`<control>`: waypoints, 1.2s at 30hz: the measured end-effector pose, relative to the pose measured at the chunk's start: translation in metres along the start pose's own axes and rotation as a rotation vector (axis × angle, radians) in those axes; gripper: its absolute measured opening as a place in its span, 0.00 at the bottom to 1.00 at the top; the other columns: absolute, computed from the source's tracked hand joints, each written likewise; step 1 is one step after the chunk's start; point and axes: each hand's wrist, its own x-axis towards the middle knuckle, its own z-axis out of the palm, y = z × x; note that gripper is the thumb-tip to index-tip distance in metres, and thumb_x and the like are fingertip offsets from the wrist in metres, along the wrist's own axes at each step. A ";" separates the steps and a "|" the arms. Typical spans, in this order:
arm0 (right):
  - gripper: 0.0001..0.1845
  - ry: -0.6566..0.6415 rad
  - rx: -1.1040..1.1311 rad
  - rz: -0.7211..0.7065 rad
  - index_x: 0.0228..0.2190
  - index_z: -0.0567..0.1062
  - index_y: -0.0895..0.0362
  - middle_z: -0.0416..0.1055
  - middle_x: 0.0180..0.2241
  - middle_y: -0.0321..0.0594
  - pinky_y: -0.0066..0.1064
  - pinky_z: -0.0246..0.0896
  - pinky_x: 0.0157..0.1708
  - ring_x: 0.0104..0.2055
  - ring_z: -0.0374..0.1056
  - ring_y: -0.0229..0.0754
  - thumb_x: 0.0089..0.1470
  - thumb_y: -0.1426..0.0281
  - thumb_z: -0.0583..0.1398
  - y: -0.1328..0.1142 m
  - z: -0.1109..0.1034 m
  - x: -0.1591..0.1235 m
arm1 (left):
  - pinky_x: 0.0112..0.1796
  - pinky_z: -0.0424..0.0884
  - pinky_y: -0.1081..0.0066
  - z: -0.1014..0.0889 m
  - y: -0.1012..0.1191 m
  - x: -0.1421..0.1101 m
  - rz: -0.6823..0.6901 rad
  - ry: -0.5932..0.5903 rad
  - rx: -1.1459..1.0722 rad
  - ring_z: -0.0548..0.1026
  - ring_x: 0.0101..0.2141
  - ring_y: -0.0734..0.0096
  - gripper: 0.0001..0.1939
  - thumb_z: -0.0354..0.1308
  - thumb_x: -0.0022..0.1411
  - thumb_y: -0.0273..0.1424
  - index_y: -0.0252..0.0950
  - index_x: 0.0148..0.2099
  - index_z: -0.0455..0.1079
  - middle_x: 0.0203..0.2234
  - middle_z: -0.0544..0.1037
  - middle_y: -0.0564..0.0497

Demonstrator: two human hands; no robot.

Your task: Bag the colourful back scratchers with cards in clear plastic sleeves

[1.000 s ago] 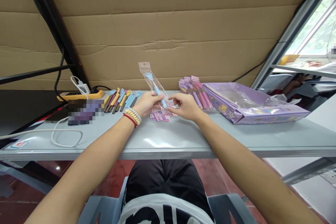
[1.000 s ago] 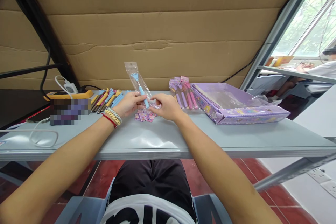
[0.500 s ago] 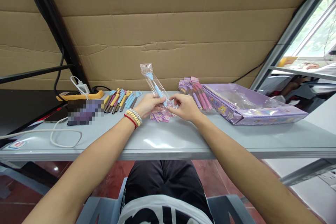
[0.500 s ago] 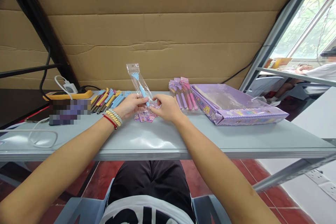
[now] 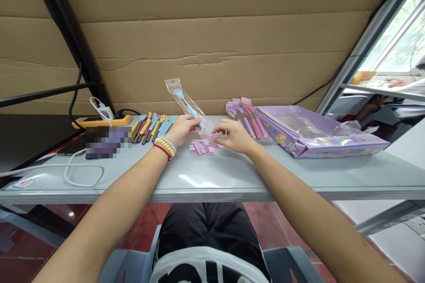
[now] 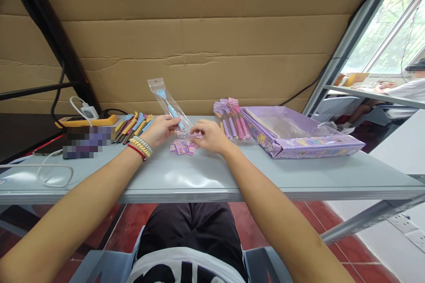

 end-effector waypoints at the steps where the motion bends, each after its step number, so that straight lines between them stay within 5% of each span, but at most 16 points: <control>1: 0.02 0.000 -0.003 -0.012 0.26 0.75 0.58 0.67 0.27 0.39 0.28 0.55 0.28 0.28 0.61 0.37 0.46 0.71 0.64 0.001 0.000 0.000 | 0.26 0.69 0.74 0.000 0.000 0.000 -0.001 -0.003 0.011 0.71 0.23 0.75 0.07 0.63 0.54 0.28 0.30 0.27 0.69 0.20 0.73 0.50; 8: 0.02 -0.039 0.064 -0.009 0.26 0.78 0.55 0.65 0.32 0.40 0.29 0.57 0.30 0.33 0.62 0.38 0.47 0.70 0.65 0.001 -0.002 -0.001 | 0.29 0.73 0.69 0.001 0.000 -0.003 -0.012 -0.043 0.098 0.73 0.25 0.72 0.11 0.66 0.51 0.31 0.30 0.31 0.68 0.24 0.75 0.49; 16: 0.13 -0.016 0.193 0.129 0.25 0.76 0.57 0.66 0.32 0.40 0.29 0.58 0.28 0.30 0.62 0.36 0.50 0.59 0.64 -0.001 -0.002 0.002 | 0.26 0.71 0.71 0.005 -0.001 -0.005 -0.025 -0.106 0.179 0.71 0.24 0.74 0.19 0.71 0.43 0.37 0.31 0.33 0.69 0.24 0.73 0.52; 27: 0.11 0.059 0.077 0.189 0.24 0.74 0.58 0.67 0.33 0.41 0.30 0.58 0.29 0.29 0.62 0.35 0.49 0.63 0.63 0.002 0.000 0.002 | 0.27 0.73 0.70 0.007 0.000 -0.008 -0.038 -0.223 0.205 0.73 0.23 0.73 0.22 0.69 0.46 0.42 0.31 0.38 0.70 0.23 0.74 0.51; 36: 0.11 -0.019 0.101 0.343 0.23 0.71 0.59 0.70 0.25 0.39 0.30 0.56 0.27 0.26 0.62 0.37 0.48 0.63 0.62 -0.003 0.000 0.003 | 0.24 0.69 0.75 0.007 -0.001 -0.010 -0.030 -0.310 0.218 0.70 0.22 0.77 0.22 0.72 0.40 0.31 0.32 0.37 0.68 0.21 0.72 0.55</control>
